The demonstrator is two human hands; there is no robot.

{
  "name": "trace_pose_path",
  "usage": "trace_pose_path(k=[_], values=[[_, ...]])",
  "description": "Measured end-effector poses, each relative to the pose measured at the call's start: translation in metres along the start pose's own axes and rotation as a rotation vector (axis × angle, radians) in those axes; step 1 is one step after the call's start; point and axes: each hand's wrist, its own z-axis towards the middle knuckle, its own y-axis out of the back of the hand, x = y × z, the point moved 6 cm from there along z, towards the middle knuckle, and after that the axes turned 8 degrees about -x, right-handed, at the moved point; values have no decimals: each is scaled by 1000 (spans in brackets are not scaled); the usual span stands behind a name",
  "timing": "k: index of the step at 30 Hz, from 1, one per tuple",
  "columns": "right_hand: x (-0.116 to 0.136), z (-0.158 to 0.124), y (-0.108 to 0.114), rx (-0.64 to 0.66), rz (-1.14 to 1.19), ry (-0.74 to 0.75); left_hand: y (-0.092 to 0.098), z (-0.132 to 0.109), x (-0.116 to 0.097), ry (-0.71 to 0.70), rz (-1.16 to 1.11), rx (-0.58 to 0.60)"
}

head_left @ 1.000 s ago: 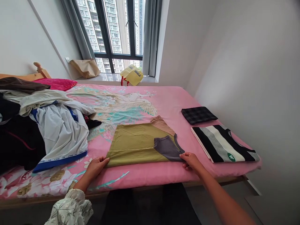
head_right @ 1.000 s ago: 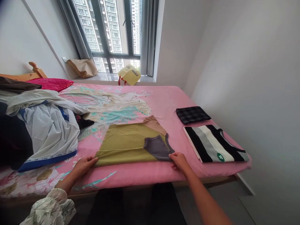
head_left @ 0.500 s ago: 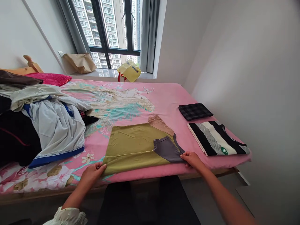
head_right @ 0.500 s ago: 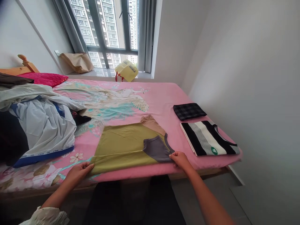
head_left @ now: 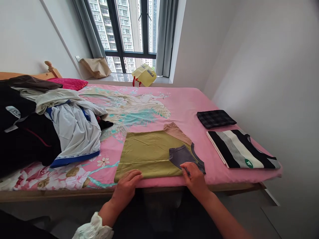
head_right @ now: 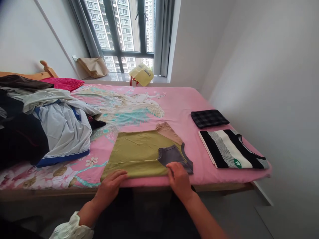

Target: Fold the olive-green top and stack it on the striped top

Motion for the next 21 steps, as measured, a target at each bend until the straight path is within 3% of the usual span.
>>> trace_pose_path(k=[2,6,9,13,17,19,21], values=[[8,-4,-28,88,-22,48,-22,5,-11,-87,5,113],[-26,-11,-60,198,-275,-16,-35,-2,26,217,261,189],[-53,-16,-63,300,-427,-49,-29,-17,51,383,386,261],[-57,-8,-54,357,-463,-91,-22,-16,62,439,404,353],[-53,33,-34,229,-280,-76,-13,19,89,375,289,324],[-55,62,-29,154,-231,-22,-9,46,113,328,234,264],[-58,93,-35,160,-252,37,-11,74,141,318,222,230]])
